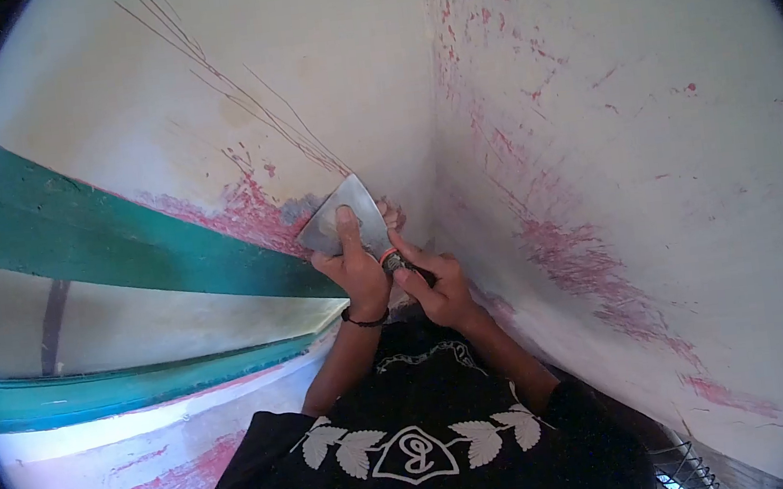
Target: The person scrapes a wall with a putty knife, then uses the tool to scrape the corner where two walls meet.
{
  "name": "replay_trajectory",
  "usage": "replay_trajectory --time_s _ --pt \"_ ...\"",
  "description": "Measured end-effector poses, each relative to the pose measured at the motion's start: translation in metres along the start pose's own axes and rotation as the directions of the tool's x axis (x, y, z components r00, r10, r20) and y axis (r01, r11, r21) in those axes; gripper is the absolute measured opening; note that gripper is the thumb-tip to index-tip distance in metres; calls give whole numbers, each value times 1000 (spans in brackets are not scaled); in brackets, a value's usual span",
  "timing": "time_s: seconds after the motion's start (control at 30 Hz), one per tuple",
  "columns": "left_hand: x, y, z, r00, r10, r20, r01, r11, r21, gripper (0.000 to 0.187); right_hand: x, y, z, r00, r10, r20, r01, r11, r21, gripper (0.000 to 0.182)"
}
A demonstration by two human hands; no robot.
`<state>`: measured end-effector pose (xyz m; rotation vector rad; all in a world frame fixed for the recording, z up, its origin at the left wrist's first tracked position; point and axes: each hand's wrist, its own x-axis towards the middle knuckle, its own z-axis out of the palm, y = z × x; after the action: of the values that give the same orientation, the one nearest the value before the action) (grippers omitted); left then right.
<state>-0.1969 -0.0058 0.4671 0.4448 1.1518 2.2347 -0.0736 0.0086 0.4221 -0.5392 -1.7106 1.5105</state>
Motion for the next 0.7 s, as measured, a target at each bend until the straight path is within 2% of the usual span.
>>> replay_trajectory --time_s 0.07,0.17,0.23,0.3,0.43,0.57,0.63,0.7 --pt "0 -8 -7 1000 6 6 -6 1000 6 31 0 3 -2 1000 18 11 -17 999 -39 50" --pt "-6 -9 -7 992 110 -66 -100 984 145 32 -8 15 -2 998 58 18 -58 998 -34 50" --pt "-1 -6 -4 996 72 -53 -68 995 80 32 -11 10 3 995 104 -13 -103 994 32 50" --pt "-8 -9 -8 999 29 -40 -28 999 38 33 -15 8 3 993 115 -7 -115 993 24 49" --pt "-2 -12 -10 999 40 6 -41 999 30 34 -7 8 -2 989 144 16 -145 986 82 49" --pt "12 5 0 997 -18 80 21 999 -44 34 9 -5 2 1000 29 -9 -28 994 110 49" --pt "7 6 0 998 -9 66 10 1000 -24 34 14 -12 2 1000 -10 -14 11 998 61 49" --pt "6 0 -1 999 11 36 -10 1000 -15 33 3 4 -3 1000 14 2 -14 999 46 50"
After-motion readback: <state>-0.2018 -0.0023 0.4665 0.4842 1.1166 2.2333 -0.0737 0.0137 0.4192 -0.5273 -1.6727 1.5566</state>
